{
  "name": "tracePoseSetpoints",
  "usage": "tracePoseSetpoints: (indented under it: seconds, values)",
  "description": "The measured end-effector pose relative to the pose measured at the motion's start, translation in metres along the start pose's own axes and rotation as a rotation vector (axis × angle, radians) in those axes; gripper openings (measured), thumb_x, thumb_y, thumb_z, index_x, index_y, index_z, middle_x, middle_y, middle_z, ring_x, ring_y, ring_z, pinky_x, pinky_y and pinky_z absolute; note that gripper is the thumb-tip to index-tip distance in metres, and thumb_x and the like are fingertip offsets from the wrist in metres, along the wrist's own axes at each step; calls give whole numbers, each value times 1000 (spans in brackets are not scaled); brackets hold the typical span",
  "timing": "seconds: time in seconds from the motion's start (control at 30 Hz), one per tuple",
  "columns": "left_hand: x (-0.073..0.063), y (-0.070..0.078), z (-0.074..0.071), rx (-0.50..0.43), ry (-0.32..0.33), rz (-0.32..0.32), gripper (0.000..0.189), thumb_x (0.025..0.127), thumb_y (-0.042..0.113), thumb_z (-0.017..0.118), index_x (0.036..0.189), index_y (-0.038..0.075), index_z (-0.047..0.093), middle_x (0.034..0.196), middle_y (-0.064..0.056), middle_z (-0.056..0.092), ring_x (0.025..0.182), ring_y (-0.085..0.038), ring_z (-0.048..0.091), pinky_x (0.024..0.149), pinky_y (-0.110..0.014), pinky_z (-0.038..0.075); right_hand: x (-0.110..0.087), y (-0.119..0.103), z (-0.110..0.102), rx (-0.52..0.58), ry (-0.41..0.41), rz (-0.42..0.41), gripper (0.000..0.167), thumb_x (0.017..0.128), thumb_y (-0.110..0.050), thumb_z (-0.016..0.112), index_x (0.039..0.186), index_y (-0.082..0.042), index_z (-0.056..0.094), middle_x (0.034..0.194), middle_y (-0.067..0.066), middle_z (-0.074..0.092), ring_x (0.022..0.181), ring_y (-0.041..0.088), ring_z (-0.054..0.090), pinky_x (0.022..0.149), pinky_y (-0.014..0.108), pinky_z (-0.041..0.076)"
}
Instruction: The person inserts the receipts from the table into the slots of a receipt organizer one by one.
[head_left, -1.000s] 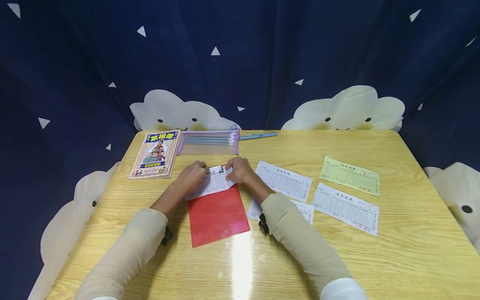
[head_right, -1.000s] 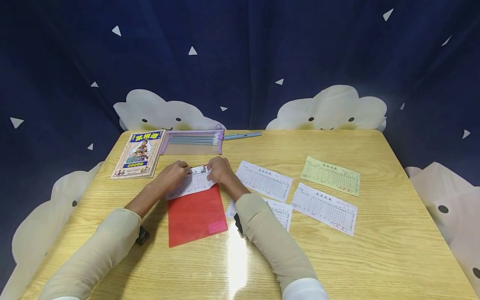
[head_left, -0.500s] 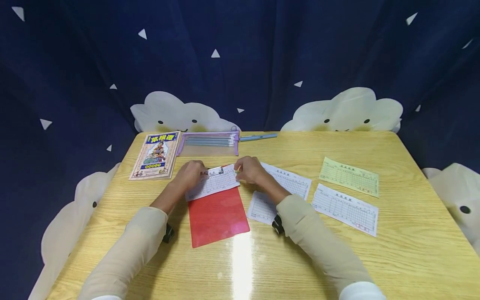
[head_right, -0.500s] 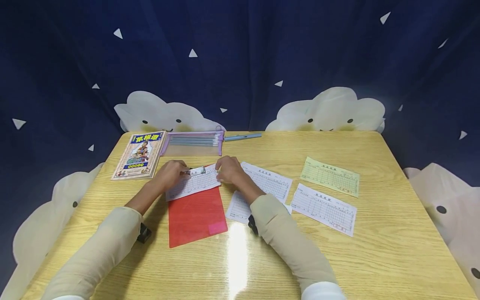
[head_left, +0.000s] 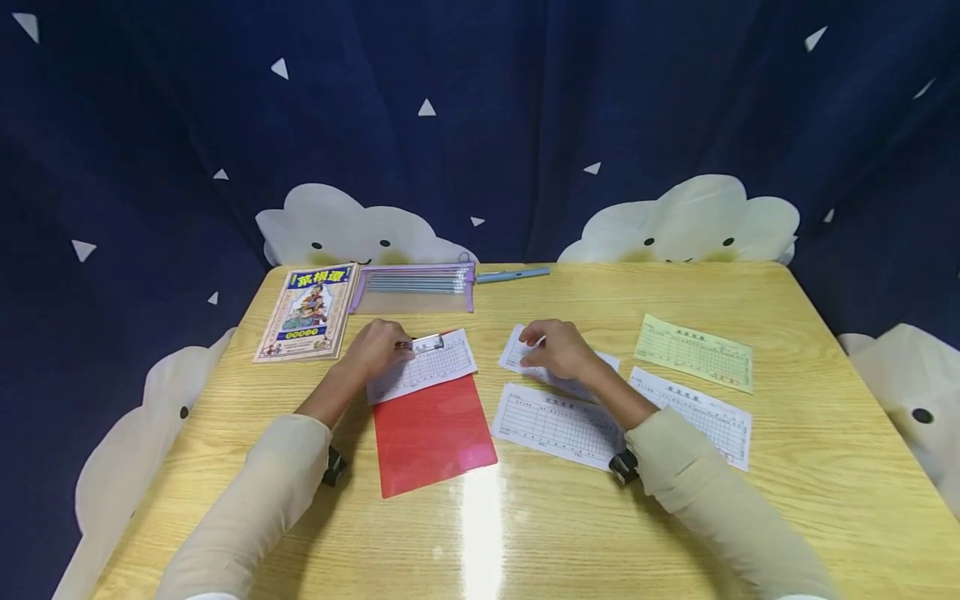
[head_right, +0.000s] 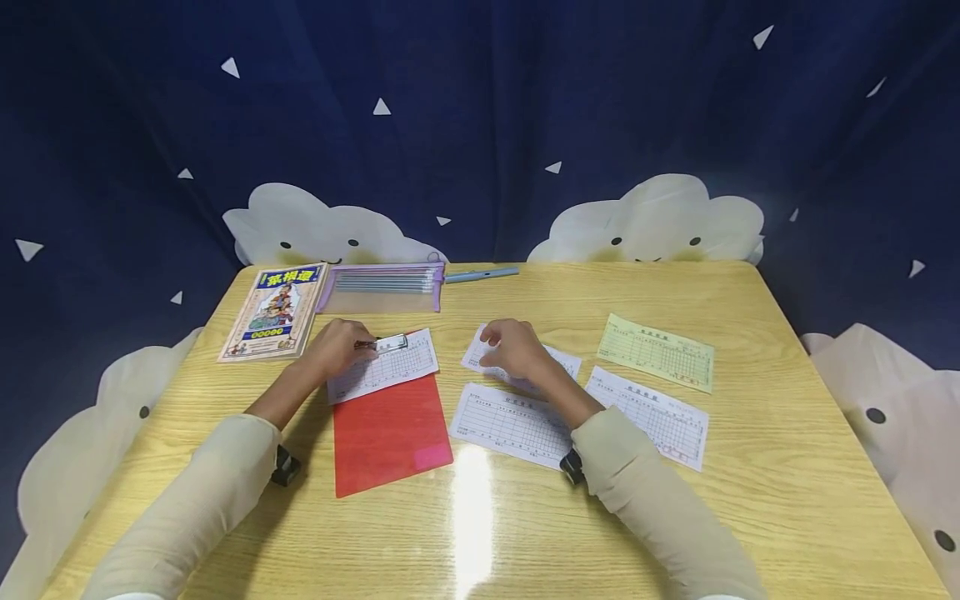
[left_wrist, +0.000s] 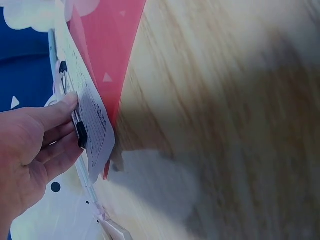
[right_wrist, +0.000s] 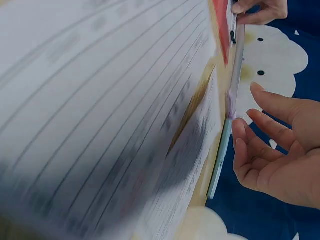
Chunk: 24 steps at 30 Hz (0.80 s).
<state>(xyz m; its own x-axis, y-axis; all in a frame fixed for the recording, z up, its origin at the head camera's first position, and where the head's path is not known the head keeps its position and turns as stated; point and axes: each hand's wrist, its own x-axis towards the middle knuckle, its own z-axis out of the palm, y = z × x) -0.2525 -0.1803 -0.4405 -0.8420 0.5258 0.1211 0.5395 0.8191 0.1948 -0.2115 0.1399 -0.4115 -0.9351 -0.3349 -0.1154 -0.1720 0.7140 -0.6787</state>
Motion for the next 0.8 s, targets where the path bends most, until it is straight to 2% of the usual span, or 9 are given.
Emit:
tracePoseSetpoints:
  seconds: [0.23,0.43,0.67,0.8]
  values:
    - [-2,-3,-1,-14,9,15,10,77,15,76,81,6,75,83,-9,73,80,-25,69,73,-38,56,-16,30,-18,-39,57,24,33,83,-13,71,112,0,62,112,19,64,98,30,61,79,37,52]
    - [-2,-4,0,-5,12,32,9,78,15,75,81,6,75,83,-9,73,80,-25,70,73,-37,56,-29,53,-32,-136,28,67,34,82,-18,73,109,-2,64,114,20,61,103,34,56,84,45,48]
    - [-2,-3,-1,-17,9,31,10,77,12,75,84,4,75,84,-11,73,82,-27,70,74,-38,56,-41,70,-40,-221,4,98,35,73,-24,81,99,-8,66,117,20,54,109,37,47,86,50,44]
    - [-3,-3,-2,-16,-2,25,11,77,13,76,84,4,75,83,-11,73,81,-26,69,74,-38,56,-44,75,-39,-238,2,99,41,66,-27,85,96,-9,64,115,19,56,106,36,46,83,47,41]
